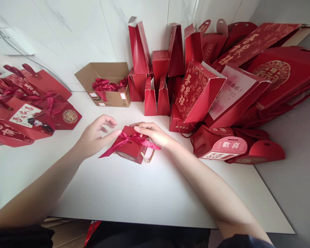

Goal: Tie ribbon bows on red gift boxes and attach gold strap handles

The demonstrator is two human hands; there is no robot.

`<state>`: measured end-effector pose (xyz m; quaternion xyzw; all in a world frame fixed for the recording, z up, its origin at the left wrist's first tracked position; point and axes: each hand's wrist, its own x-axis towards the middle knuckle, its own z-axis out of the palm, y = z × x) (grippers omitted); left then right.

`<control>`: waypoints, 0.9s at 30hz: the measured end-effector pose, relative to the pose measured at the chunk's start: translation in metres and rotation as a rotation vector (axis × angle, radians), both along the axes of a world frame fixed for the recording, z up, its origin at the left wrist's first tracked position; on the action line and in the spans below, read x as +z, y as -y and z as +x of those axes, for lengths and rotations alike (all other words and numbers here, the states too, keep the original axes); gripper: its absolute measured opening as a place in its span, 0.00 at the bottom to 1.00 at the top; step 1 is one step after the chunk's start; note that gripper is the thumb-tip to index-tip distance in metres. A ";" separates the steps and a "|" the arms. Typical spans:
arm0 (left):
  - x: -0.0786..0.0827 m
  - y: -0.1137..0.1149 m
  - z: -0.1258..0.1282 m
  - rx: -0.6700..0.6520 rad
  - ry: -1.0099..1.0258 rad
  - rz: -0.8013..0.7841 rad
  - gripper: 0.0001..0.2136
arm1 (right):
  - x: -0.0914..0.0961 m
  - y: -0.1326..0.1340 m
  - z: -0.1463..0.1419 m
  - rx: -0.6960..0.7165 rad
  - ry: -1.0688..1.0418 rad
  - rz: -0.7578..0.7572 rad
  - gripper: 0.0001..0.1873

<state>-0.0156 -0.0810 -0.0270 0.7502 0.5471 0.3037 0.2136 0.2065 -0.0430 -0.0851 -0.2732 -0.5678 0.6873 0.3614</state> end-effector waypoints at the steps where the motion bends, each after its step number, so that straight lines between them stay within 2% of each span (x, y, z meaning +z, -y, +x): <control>1: 0.002 0.006 -0.003 0.097 -0.058 0.006 0.12 | 0.000 -0.001 0.001 -0.004 0.009 0.011 0.17; 3: 0.005 0.017 -0.009 0.188 -0.194 -0.090 0.16 | 0.002 -0.003 0.003 -0.021 0.040 0.074 0.18; 6: 0.005 0.026 -0.018 0.143 -0.250 -0.302 0.23 | 0.009 0.000 0.007 -0.052 0.108 0.177 0.21; 12: -0.011 0.029 -0.016 -0.122 0.161 -0.639 0.18 | 0.022 0.034 0.017 -0.154 0.214 0.229 0.19; 16: -0.029 0.029 -0.008 -0.187 0.336 -0.691 0.18 | 0.018 0.055 0.024 -0.286 0.197 0.170 0.18; 20: -0.040 0.029 -0.004 -0.137 0.470 -0.687 0.17 | 0.012 0.063 0.029 -0.315 0.148 0.128 0.19; 22: -0.042 0.029 -0.004 -0.134 0.487 -0.660 0.17 | 0.011 0.065 0.030 -0.305 0.161 0.123 0.19; 27: -0.045 0.029 -0.005 -0.232 0.469 -0.635 0.15 | 0.008 0.065 0.032 -0.331 0.179 0.107 0.18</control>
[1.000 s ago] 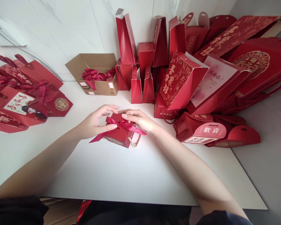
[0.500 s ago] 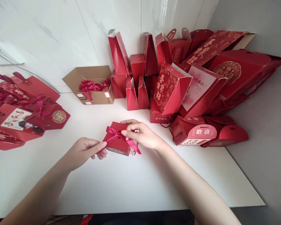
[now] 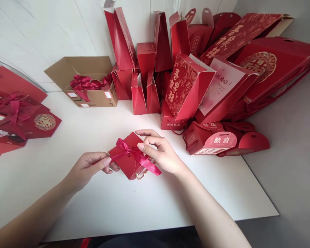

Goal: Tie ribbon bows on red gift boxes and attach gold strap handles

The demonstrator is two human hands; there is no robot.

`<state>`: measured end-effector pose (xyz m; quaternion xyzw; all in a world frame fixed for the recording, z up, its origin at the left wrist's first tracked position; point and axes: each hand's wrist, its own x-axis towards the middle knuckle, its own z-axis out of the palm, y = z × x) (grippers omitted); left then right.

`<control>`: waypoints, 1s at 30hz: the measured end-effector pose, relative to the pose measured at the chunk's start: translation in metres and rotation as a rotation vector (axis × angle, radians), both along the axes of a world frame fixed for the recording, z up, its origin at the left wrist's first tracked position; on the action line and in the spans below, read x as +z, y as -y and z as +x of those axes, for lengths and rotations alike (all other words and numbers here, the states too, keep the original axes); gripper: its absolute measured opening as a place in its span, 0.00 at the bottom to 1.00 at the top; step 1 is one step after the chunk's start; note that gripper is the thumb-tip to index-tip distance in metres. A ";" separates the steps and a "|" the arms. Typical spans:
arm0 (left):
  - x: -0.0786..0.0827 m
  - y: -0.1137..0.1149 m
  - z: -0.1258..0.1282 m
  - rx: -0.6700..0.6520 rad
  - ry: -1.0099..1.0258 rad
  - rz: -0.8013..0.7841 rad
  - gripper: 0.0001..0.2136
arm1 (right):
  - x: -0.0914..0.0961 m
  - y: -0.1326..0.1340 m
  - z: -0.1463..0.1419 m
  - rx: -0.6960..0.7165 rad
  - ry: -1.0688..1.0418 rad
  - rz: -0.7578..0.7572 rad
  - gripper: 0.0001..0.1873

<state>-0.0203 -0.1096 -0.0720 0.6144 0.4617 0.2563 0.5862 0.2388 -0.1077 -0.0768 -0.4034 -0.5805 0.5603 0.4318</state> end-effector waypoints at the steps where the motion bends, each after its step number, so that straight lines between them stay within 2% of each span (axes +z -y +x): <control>1: -0.001 0.000 0.000 -0.010 -0.004 0.000 0.14 | -0.001 -0.001 0.000 -0.009 -0.004 -0.010 0.18; 8: -0.004 -0.002 0.000 -0.041 0.049 0.031 0.14 | -0.007 -0.006 0.000 0.008 -0.096 -0.113 0.20; 14: -0.004 0.000 -0.002 -0.084 -0.007 0.065 0.12 | -0.013 -0.007 -0.002 0.009 -0.221 -0.171 0.20; 18: -0.004 0.001 -0.002 -0.101 0.001 0.139 0.12 | -0.013 -0.006 -0.004 0.001 -0.216 -0.178 0.20; 21: -0.001 0.004 -0.002 -0.029 -0.015 0.233 0.11 | -0.010 -0.005 -0.004 -0.007 -0.167 -0.145 0.20; 25: 0.002 0.010 0.004 0.131 -0.026 0.278 0.02 | -0.006 -0.003 -0.003 0.012 -0.155 -0.107 0.19; 27: 0.002 0.012 0.006 0.169 -0.088 0.330 0.05 | -0.005 -0.002 -0.003 0.020 -0.159 -0.114 0.19; 30: 0.000 0.013 0.007 0.172 -0.192 0.553 0.05 | -0.006 -0.003 -0.004 0.011 -0.159 -0.126 0.20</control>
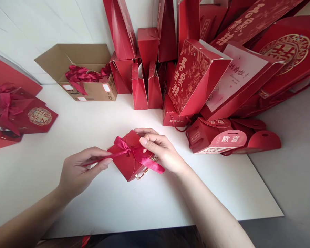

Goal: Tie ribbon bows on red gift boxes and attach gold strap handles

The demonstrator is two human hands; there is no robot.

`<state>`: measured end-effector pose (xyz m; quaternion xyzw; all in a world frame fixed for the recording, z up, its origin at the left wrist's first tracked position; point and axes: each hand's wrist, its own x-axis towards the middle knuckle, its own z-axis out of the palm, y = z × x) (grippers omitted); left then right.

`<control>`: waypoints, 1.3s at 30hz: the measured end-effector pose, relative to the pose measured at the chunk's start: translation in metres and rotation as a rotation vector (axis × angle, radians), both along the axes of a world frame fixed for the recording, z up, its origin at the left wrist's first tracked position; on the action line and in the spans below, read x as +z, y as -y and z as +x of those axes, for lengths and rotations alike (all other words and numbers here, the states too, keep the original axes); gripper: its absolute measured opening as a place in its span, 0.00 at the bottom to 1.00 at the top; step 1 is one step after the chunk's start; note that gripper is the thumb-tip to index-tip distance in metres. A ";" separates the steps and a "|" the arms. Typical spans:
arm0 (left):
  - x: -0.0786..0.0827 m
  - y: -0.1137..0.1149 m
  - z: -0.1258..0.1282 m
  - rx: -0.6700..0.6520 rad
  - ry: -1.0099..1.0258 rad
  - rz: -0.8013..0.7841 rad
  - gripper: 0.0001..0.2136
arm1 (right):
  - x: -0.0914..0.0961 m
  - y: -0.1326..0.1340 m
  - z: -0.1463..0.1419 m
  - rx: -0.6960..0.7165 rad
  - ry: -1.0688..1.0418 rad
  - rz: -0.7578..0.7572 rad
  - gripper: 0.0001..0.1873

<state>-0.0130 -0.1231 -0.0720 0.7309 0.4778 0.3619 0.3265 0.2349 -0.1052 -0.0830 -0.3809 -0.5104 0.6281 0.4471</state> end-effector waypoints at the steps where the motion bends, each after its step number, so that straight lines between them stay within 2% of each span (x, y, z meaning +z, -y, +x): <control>1: 0.000 0.000 -0.001 -0.006 -0.045 0.114 0.06 | 0.000 0.000 0.000 -0.001 0.002 0.001 0.20; 6: 0.001 -0.001 -0.011 -0.107 -0.322 0.804 0.14 | 0.000 0.001 -0.003 -0.002 -0.030 -0.020 0.20; 8: 0.002 -0.003 -0.014 -0.186 -0.401 0.999 0.13 | -0.001 0.002 -0.004 -0.012 -0.071 -0.034 0.21; 11: 0.005 -0.005 -0.016 -0.246 -0.484 1.105 0.10 | -0.004 0.001 -0.005 -0.026 -0.134 -0.057 0.21; 16: 0.007 -0.006 -0.014 -0.253 -0.507 1.119 0.11 | -0.007 0.000 -0.006 -0.031 -0.182 -0.105 0.18; 18: 0.006 -0.006 -0.013 -0.298 -0.425 1.032 0.11 | -0.007 0.000 -0.006 -0.041 -0.168 -0.111 0.17; 22: 0.005 -0.006 -0.011 -0.494 -0.180 0.687 0.10 | -0.004 0.001 -0.004 -0.032 -0.157 -0.124 0.15; 23: 0.005 -0.005 -0.010 -0.493 -0.140 0.612 0.09 | -0.004 0.001 -0.004 -0.029 -0.154 -0.117 0.16; 25: 0.005 -0.003 -0.009 -0.370 -0.134 0.472 0.08 | -0.004 0.001 -0.004 -0.029 -0.138 -0.093 0.17; 27: 0.004 -0.001 -0.008 -0.184 -0.240 0.283 0.12 | -0.004 0.001 -0.004 -0.032 -0.111 -0.067 0.19; 29: 0.004 -0.001 -0.008 -0.088 -0.363 0.041 0.16 | -0.003 0.001 -0.003 -0.032 -0.079 -0.045 0.20; 31: 0.003 -0.002 -0.006 -0.134 -0.367 -0.224 0.19 | -0.001 0.001 -0.003 -0.026 -0.042 -0.018 0.19; 33: 0.003 -0.003 -0.004 -0.236 -0.216 -0.485 0.20 | 0.000 0.002 -0.003 -0.011 -0.009 0.003 0.19; 35: 0.002 -0.004 -0.002 -0.302 -0.037 -0.673 0.18 | 0.001 0.002 -0.003 0.005 0.005 0.011 0.18; 37: 0.001 -0.005 -0.001 -0.304 0.066 -0.735 0.16 | 0.000 0.002 -0.003 0.002 -0.002 0.014 0.18; 39: 0.000 -0.006 -0.001 -0.290 0.093 -0.693 0.14 | -0.002 0.001 -0.002 -0.025 -0.027 0.011 0.18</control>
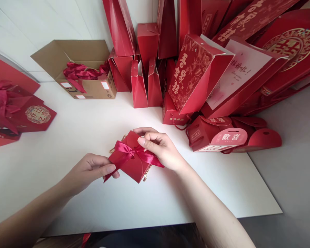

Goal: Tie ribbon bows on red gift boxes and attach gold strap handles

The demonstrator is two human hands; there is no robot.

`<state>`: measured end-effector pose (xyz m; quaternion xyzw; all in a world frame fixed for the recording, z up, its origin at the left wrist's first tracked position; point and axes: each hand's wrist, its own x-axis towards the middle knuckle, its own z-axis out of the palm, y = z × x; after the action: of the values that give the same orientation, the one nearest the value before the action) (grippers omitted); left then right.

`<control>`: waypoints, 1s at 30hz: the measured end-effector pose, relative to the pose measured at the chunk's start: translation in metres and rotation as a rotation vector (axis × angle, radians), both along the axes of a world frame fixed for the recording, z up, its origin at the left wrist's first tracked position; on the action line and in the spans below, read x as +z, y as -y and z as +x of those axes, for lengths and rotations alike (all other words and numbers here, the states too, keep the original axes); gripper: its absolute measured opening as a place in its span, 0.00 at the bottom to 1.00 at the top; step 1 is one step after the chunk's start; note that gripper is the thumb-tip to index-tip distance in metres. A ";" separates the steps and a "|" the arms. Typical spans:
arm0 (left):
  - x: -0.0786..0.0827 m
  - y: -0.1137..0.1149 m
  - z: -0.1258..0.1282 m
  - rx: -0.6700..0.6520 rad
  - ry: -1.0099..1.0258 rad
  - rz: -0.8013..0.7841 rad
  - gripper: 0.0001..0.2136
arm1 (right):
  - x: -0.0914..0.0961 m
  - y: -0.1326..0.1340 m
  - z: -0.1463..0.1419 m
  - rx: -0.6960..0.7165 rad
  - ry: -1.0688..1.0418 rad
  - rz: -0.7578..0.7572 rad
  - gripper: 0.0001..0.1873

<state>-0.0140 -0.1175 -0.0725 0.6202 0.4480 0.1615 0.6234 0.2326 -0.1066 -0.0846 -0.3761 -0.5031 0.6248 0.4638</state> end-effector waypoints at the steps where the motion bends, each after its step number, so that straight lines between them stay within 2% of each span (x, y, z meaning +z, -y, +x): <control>1: -0.001 0.000 0.000 0.006 0.002 0.036 0.13 | -0.001 0.000 0.000 -0.017 -0.016 -0.004 0.19; 6: 0.000 -0.001 -0.001 0.005 -0.065 0.196 0.12 | -0.005 -0.001 0.000 -0.046 -0.099 -0.046 0.19; 11: 0.005 0.000 0.000 0.002 -0.094 0.287 0.11 | -0.006 -0.002 -0.004 -0.042 -0.197 -0.112 0.17; 15: 0.002 -0.001 -0.002 -0.009 -0.110 0.338 0.14 | -0.004 0.000 -0.006 -0.069 -0.121 -0.066 0.16; 17: -0.001 -0.001 -0.004 0.094 -0.076 0.446 0.14 | 0.000 0.002 -0.006 -0.092 -0.036 -0.003 0.17; 20: -0.001 -0.004 -0.002 0.354 -0.004 0.671 0.08 | 0.004 0.005 -0.006 -0.119 0.086 0.102 0.21; 21: 0.000 -0.006 0.000 0.388 -0.003 0.727 0.08 | 0.005 0.005 -0.006 -0.121 0.114 0.132 0.22; 24: 0.010 -0.014 0.014 0.305 -0.060 0.789 0.13 | 0.005 0.005 -0.006 -0.107 0.145 0.183 0.22; 27: 0.020 -0.024 0.033 0.191 -0.088 0.726 0.08 | 0.004 0.004 -0.005 -0.088 0.129 0.197 0.21; 30: 0.022 -0.032 0.047 0.103 -0.098 0.709 0.06 | 0.004 0.004 -0.004 -0.090 0.108 0.210 0.19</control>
<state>0.0334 -0.0858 -0.0500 0.7816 0.4242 0.3080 0.3382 0.2286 -0.1101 -0.0810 -0.3806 -0.5728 0.5261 0.5002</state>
